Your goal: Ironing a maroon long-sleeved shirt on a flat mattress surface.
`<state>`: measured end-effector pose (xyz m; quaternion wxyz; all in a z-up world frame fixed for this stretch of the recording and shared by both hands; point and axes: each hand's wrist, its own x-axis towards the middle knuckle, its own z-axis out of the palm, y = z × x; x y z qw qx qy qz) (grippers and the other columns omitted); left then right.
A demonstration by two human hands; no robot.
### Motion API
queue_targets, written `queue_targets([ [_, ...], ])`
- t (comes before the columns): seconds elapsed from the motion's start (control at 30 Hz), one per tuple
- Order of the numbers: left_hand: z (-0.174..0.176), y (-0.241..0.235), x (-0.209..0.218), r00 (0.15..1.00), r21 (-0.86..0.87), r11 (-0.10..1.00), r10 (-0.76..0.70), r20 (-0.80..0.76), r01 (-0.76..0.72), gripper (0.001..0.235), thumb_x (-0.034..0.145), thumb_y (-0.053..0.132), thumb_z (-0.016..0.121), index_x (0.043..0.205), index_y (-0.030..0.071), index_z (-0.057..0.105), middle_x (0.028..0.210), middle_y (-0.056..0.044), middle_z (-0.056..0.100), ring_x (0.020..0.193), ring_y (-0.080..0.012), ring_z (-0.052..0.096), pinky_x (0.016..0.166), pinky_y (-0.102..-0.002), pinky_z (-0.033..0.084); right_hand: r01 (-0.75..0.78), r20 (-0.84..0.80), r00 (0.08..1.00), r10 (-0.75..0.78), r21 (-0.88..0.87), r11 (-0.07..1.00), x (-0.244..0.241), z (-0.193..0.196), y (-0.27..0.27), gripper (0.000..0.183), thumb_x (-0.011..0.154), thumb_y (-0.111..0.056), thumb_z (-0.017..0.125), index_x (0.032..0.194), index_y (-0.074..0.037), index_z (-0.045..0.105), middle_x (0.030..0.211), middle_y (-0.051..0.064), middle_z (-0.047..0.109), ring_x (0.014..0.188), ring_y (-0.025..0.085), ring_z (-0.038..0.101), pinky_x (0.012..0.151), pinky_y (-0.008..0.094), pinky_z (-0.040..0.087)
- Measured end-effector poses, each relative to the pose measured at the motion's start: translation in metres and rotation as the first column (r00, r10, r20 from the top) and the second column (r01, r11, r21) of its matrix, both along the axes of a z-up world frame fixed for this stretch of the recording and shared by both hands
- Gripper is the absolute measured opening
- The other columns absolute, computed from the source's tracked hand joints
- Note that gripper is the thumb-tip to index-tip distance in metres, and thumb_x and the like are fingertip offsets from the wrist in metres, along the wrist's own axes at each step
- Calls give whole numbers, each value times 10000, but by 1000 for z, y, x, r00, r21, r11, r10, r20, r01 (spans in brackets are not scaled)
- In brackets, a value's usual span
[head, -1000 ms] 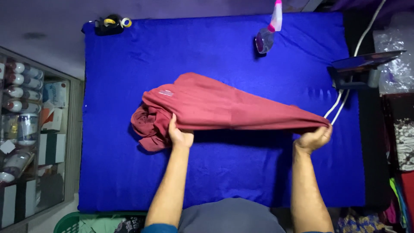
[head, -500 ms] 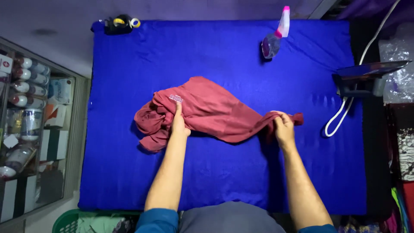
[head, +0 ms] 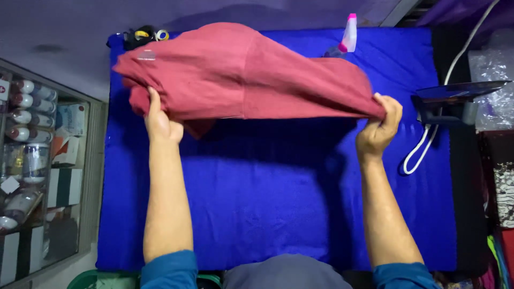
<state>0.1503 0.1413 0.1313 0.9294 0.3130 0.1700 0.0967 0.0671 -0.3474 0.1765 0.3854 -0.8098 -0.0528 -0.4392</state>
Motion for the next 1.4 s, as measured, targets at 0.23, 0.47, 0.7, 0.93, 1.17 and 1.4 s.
queue_targets([
  [0.23, -81, 14, -89, 787, 382, 923, 267, -556, -43, 616, 1004, 494, 681, 1492, 126, 601, 1314, -161, 688, 927, -387, 325, 790, -517, 127, -166, -377, 926, -3, -417, 894, -57, -85, 1, 429, 882, -31, 617, 1286, -138, 714, 1241, 144, 666, 1186, 355, 616, 1063, 465, 475],
  [0.47, -196, -42, -152, 900, 454, 885, 278, -336, -104, 766, 941, 367, 756, 1512, 50, 356, 1245, -108, 609, 944, -166, 665, 752, -321, 591, -155, -455, 888, -63, -426, 891, -88, -133, -13, 502, 810, -152, 755, 1299, -115, 645, 1282, 194, 654, 1196, 371, 600, 983, 469, 462],
  [0.7, -158, -119, -143, 835, 491, 862, 175, -521, 126, 854, 878, 183, 776, 1534, 60, 244, 1208, -161, 611, 802, -181, 631, 583, -350, 599, 297, -639, 739, -213, 25, 954, -32, -197, -61, 562, 940, -294, 764, 1359, 21, 563, 1202, 173, 683, 1050, 310, 674, 894, 404, 541],
  [0.93, -195, -110, -127, 860, 373, 893, -30, -510, 252, 509, 995, 276, 712, 1407, 11, 574, 1189, -169, 646, 872, -203, 640, 711, -384, 617, 406, -819, 573, 35, 320, 856, 34, -199, -52, 569, 832, -285, 820, 1276, 1, 608, 1072, 112, 722, 985, 249, 704, 876, 368, 567],
  [1.17, -203, -96, -138, 911, -160, 985, -123, -395, 64, 482, 967, 290, 667, 1394, 108, 538, 1289, -84, 654, 1120, -258, 659, 936, -438, 549, 318, -387, 807, 445, 921, 224, -3, -158, -52, 299, 911, -235, 634, 1151, -57, 623, 1104, 98, 708, 1020, 238, 667, 874, 435, 515],
  [1.4, -152, -103, -156, 829, -213, 937, -344, -441, 275, 617, 954, 489, 612, 1431, 103, 540, 1392, -77, 636, 1230, -269, 617, 1021, -446, 512, 11, -3, 970, 244, 999, -33, -74, -186, -82, 206, 910, -58, 602, 1112, -25, 628, 1138, 101, 678, 1072, 224, 676, 1023, 371, 528],
])
